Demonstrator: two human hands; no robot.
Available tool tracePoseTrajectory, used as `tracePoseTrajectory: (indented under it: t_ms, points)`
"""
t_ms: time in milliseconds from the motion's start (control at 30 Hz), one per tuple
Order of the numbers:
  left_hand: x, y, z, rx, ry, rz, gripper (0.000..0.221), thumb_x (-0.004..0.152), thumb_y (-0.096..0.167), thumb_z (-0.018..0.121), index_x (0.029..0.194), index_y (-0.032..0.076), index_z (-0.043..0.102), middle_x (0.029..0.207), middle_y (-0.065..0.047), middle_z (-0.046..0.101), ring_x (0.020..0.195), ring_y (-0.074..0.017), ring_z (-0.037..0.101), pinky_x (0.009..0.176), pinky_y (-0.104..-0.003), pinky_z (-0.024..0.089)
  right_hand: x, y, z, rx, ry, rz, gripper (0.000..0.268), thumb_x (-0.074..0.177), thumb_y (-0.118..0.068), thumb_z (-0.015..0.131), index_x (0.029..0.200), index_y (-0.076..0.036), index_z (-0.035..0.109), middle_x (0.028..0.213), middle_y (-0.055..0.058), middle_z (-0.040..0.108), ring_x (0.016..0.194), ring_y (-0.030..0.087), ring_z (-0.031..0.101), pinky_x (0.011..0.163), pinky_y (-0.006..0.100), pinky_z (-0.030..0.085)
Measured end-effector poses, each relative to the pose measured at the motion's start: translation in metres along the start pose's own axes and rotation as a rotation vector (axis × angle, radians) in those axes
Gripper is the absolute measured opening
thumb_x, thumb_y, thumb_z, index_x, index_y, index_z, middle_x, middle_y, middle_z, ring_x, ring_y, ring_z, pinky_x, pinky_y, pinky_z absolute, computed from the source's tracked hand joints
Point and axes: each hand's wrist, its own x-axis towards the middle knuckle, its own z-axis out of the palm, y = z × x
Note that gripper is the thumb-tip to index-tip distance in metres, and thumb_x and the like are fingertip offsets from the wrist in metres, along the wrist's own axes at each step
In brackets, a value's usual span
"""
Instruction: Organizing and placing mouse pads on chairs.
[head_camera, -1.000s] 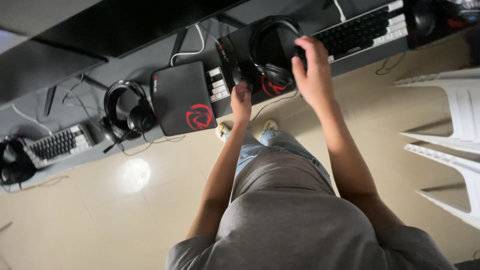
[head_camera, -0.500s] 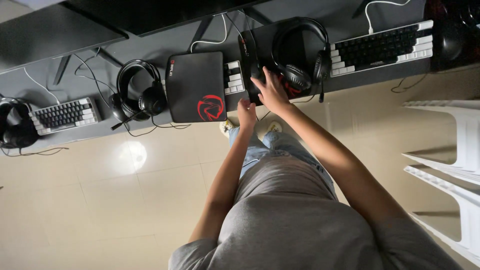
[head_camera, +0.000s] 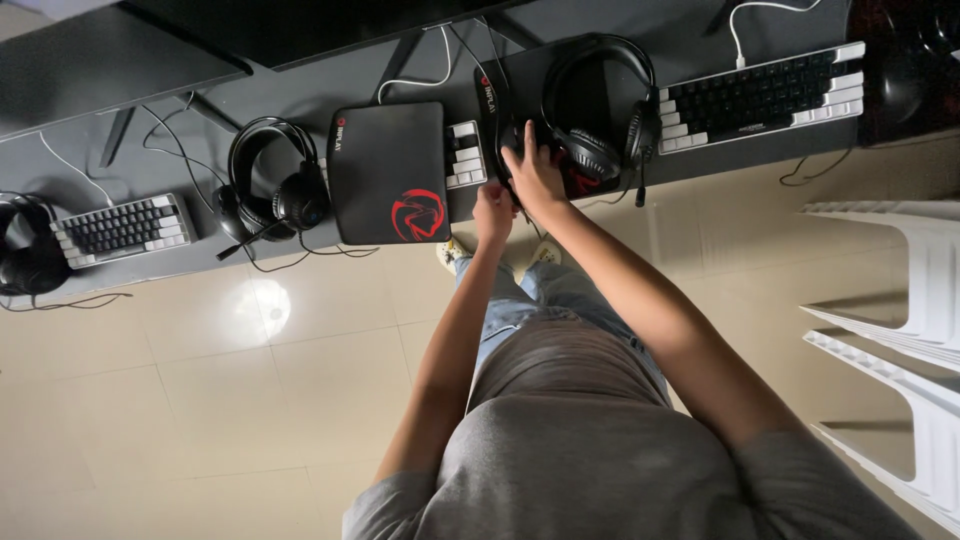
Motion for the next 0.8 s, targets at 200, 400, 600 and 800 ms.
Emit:
tracePoseTrajectory:
  t_ms: [200,400,600,800]
  points:
    - [0.02,-0.02,0.003,0.369,0.071,0.389,0.016,0.086,0.011,0.073,0.097,0.0,0.07,0.091,-0.021,0.074,0.088,-0.0415,0.071,0.077,-0.046,0.055,0.009,-0.006,-0.018,-0.016,-0.08,0.048,0.082,0.089,-0.02,0.072,0.161,-0.026,0.034,0.164,0.033,0.012,0.128,0.051,0.048,0.07,0.043,0.064]
    - [0.009,0.012,-0.009,0.27,0.068,0.465,0.016,0.087,0.013,0.072,0.099,0.002,0.07,0.089,-0.016,0.075,0.084,-0.0345,0.074,0.075,-0.041,0.057,0.005,0.006,-0.021,0.124,-0.044,0.065,0.079,0.092,-0.019,0.067,0.162,-0.028,0.032,0.164,0.03,0.014,0.131,0.055,0.045,0.082,0.049,0.061]
    - [-0.005,0.05,-0.021,0.19,0.034,0.357,0.019,0.09,0.016,0.071,0.104,0.003,0.069,0.088,-0.013,0.075,0.077,-0.0257,0.074,0.072,-0.035,0.057,0.001,0.006,-0.043,0.326,-0.003,0.084,0.073,0.099,-0.018,0.06,0.164,-0.035,0.031,0.164,0.031,0.02,0.133,0.06,0.042,0.097,0.055,0.055]
    - [-0.019,0.077,-0.036,0.146,0.092,0.463,0.012,0.091,0.009,0.071,0.101,0.003,0.066,0.092,-0.012,0.067,0.073,-0.0218,0.072,0.067,-0.034,0.055,0.001,0.006,-0.049,0.439,0.009,0.123,0.071,0.096,-0.017,0.063,0.159,-0.036,0.034,0.163,0.03,0.022,0.137,0.059,0.038,0.099,0.055,0.052]
